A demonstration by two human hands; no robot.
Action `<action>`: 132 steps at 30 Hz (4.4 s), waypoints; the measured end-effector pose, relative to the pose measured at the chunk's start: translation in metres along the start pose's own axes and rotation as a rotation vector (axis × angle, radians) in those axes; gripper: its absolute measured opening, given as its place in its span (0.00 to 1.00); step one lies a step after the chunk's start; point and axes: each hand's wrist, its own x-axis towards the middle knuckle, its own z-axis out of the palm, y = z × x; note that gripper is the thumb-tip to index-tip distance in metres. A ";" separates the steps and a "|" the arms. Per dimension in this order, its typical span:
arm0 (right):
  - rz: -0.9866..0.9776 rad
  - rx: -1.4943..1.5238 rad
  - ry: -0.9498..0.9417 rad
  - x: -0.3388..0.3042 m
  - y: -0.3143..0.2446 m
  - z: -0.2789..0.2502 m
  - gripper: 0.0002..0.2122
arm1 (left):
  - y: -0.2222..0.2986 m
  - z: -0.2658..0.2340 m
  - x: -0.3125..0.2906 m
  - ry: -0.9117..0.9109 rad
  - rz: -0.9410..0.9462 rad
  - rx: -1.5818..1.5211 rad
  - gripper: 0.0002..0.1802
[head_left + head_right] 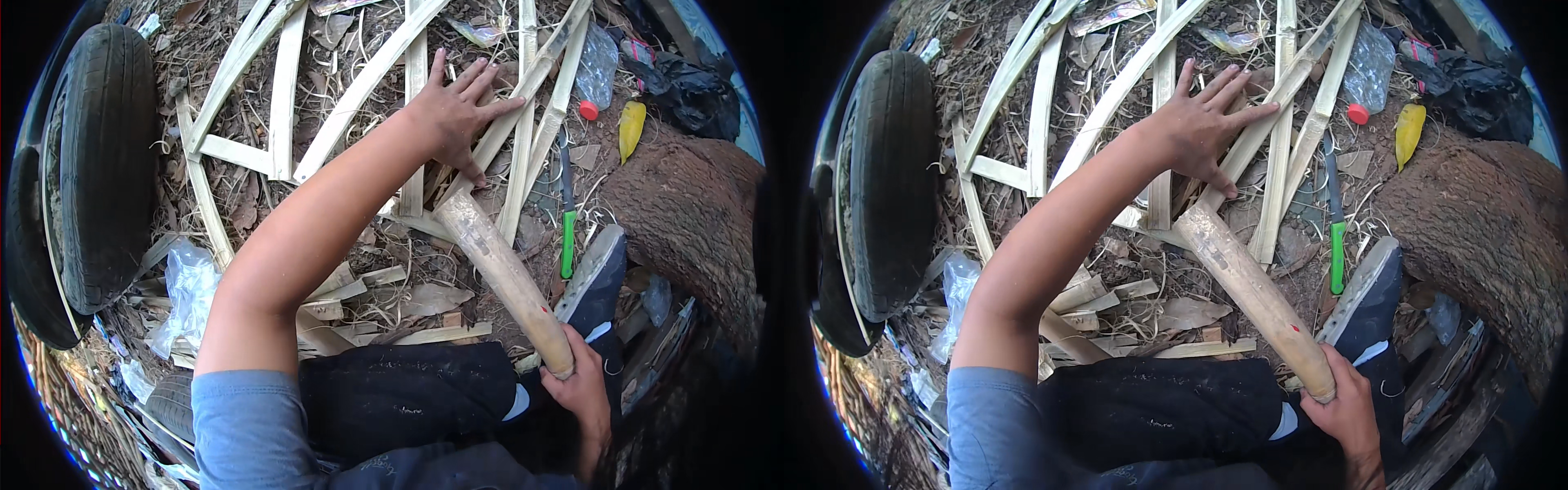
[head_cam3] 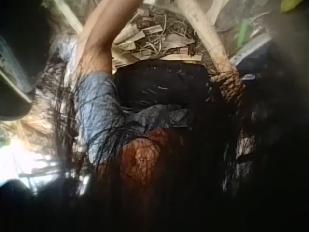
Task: The person is assembling a bamboo lattice frame by hand while sitting on the ground, using a piece of bamboo to tap components into place and adjusting the position of bamboo strips.
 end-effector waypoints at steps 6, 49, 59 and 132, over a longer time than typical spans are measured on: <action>0.009 0.000 -0.016 0.011 0.007 0.006 0.33 | -0.001 -0.006 0.008 -0.106 -0.010 -0.017 0.73; -0.073 -0.013 0.025 0.006 0.009 0.031 0.36 | -0.004 0.003 0.011 -0.059 -0.010 0.023 0.71; -0.104 0.060 0.045 -0.002 0.012 0.036 0.37 | -0.006 0.008 0.012 -0.018 -0.017 0.028 0.73; -0.150 0.160 0.177 -0.001 0.019 0.039 0.35 | -0.009 -0.040 0.017 -0.409 0.029 0.043 0.73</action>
